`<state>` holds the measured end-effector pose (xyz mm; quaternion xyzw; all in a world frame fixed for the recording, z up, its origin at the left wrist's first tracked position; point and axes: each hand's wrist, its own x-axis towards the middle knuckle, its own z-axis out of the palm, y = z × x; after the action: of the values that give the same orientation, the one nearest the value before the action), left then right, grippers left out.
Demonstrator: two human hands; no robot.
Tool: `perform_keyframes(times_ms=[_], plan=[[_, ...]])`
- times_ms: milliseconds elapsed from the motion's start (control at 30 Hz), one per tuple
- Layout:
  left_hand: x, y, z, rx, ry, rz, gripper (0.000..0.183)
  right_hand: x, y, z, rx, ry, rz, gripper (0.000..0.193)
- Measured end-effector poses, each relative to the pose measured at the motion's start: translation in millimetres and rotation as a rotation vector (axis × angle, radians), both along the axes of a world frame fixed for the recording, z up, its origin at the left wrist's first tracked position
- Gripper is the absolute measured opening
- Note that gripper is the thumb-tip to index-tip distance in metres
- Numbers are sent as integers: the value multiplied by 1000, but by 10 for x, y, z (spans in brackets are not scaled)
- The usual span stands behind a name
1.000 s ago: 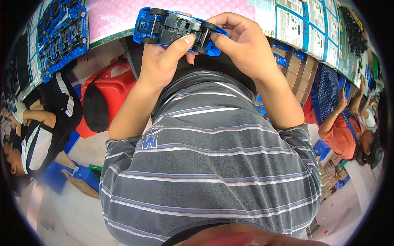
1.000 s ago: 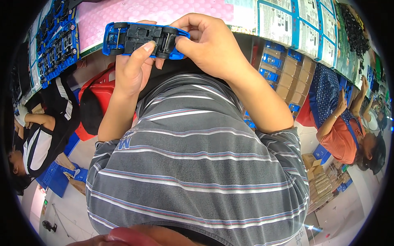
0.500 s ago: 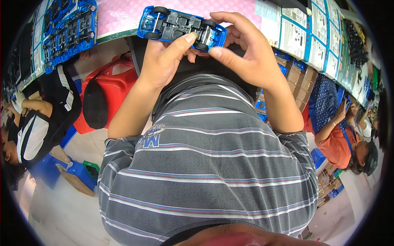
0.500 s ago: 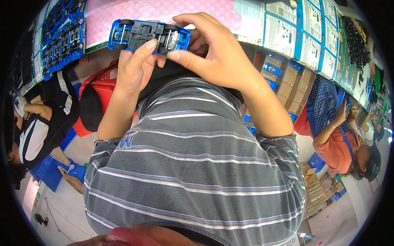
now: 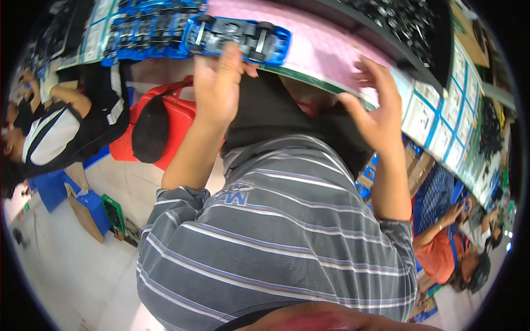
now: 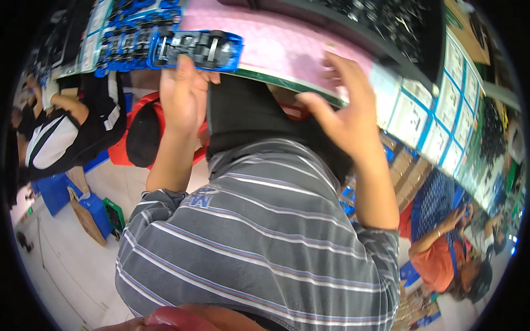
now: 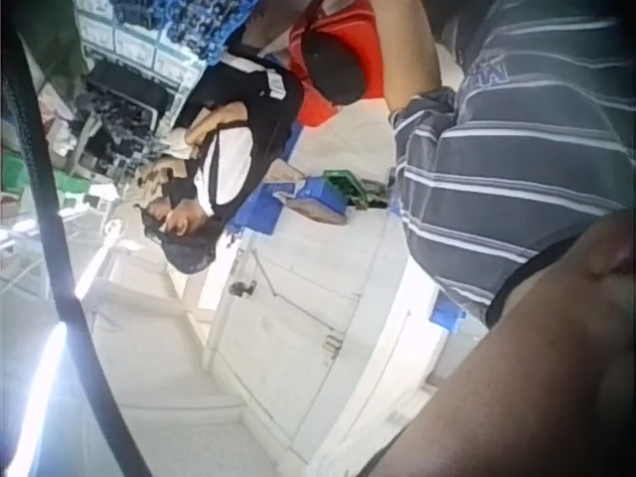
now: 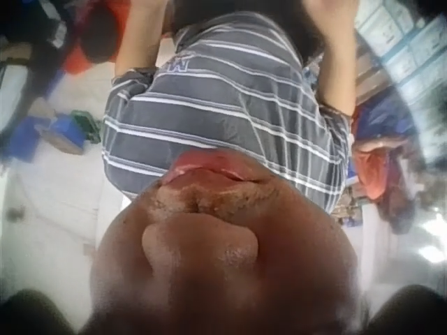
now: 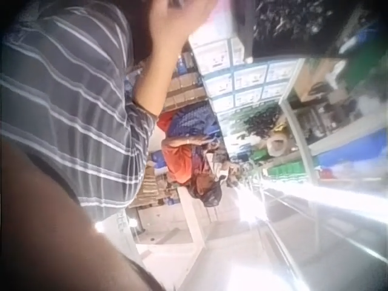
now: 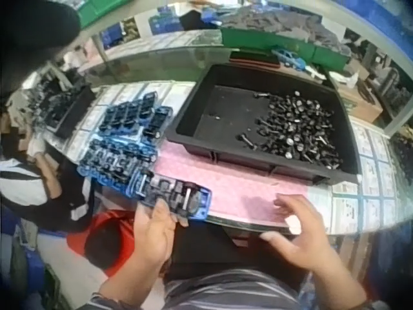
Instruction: The person assembles toy cars by attaching wheel axles from a tray onto toy car chassis by hand and placing the assembled cars on the table.
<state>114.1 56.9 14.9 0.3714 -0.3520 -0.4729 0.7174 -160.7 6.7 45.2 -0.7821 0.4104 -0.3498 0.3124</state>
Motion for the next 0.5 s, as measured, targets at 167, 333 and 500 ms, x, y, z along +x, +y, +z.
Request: perform_keyframes(times_ms=[167,333,500], plan=[[915,-80,383,55,-32,153,28,-398,-263,-457,-257,286,-253,32],[2064,-193,465,211,-169,217,32,-316,-298,-449,-323,398,-304,24],[3581,-681,426,403,-320,378,30,-232,-340,-430,-294,405,-291,24]])
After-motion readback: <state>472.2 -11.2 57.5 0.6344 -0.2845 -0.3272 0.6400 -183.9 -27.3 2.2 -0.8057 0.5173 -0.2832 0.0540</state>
